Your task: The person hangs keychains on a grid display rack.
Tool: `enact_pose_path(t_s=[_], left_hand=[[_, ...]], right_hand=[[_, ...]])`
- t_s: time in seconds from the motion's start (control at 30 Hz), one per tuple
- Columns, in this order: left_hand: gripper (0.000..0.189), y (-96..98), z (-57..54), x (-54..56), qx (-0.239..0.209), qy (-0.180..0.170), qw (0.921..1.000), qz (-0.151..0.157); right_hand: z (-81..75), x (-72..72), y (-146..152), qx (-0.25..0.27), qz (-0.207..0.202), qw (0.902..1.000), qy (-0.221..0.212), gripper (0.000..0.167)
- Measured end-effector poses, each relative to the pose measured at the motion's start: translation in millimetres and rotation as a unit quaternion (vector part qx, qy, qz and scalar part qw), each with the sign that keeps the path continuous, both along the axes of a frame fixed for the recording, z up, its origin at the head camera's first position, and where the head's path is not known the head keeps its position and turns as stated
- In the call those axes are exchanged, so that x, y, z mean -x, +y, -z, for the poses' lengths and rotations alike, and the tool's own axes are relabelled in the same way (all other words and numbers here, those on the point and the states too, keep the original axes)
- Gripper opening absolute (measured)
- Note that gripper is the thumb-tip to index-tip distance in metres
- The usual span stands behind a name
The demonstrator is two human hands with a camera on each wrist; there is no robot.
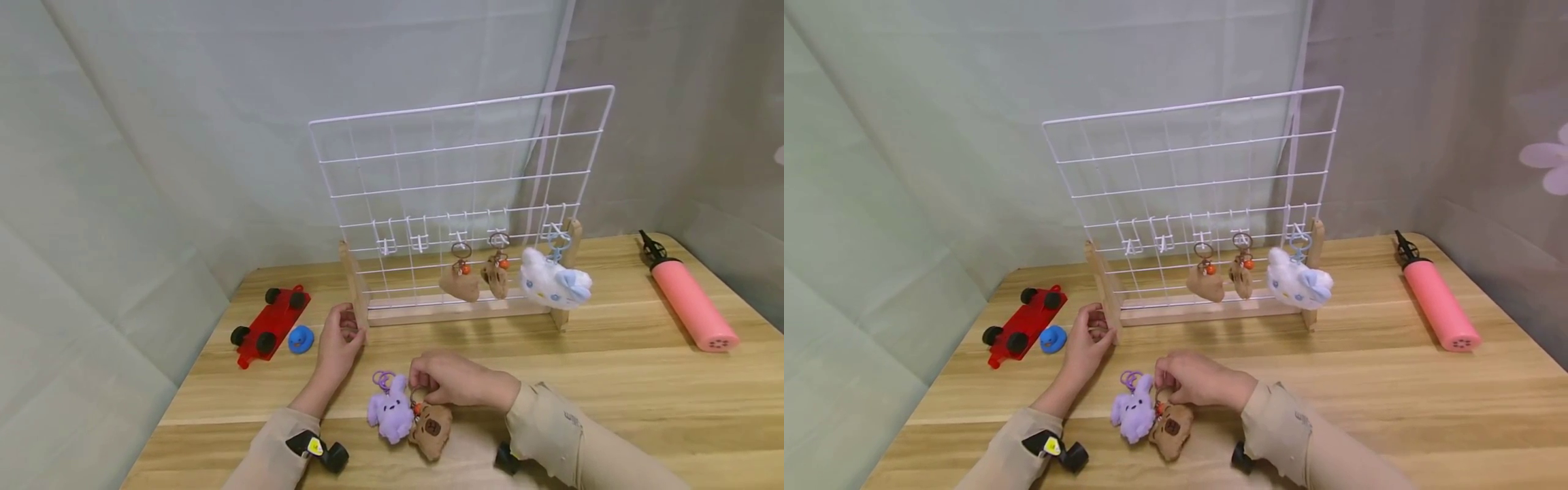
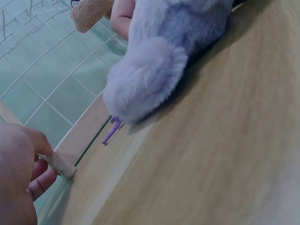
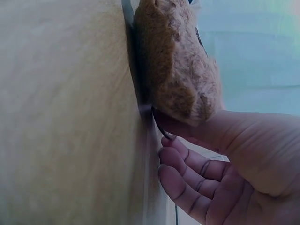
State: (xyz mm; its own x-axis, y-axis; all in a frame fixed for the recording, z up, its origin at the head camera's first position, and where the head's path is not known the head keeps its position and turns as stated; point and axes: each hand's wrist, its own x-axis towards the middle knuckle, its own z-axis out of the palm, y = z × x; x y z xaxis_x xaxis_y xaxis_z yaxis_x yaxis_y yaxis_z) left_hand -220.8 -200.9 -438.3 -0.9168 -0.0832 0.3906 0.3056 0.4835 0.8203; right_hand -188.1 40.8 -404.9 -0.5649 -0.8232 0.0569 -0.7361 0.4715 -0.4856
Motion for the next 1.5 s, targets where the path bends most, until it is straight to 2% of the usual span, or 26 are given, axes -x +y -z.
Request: enact_pose_path(t_s=[0.53, 0.83, 0.93, 1.17, 1.5], left_hand=[[0.047, -2.6, 1.3, 0.6, 0.003, 0.002, 1.0000, -0.005], [0.047, -2.3, 0.5, 1.2, 0.015, 0.003, 0.9998, -0.013], [0.047, -1.2, -1.1, 1.5, 0.016, 0.001, 0.9998, -0.012], [0.047, -0.2, -3.4, 1.5, 0.013, -0.009, 0.9998, -0.007], [0.047, 0.3, -1.3, 0.2, 0.006, -0.012, 0.9999, -0.011]], right_hand=[[-7.6, 0.3, 3, 0.033, 0.019, 0.9944, -0.099, 0.010], [-19.8, 0.1, 7, 0.061, 0.023, 0.9856, -0.156, 0.007], [-26.2, -0.5, 10, 0.068, 0.022, 0.9850, -0.157, 0.007], [-38.5, -1.3, 17, 0.081, 0.011, 0.9892, -0.122, 0.004], [-59.0, -4.3, 27, 0.105, 0.012, 0.9863, -0.127, 0.003]])
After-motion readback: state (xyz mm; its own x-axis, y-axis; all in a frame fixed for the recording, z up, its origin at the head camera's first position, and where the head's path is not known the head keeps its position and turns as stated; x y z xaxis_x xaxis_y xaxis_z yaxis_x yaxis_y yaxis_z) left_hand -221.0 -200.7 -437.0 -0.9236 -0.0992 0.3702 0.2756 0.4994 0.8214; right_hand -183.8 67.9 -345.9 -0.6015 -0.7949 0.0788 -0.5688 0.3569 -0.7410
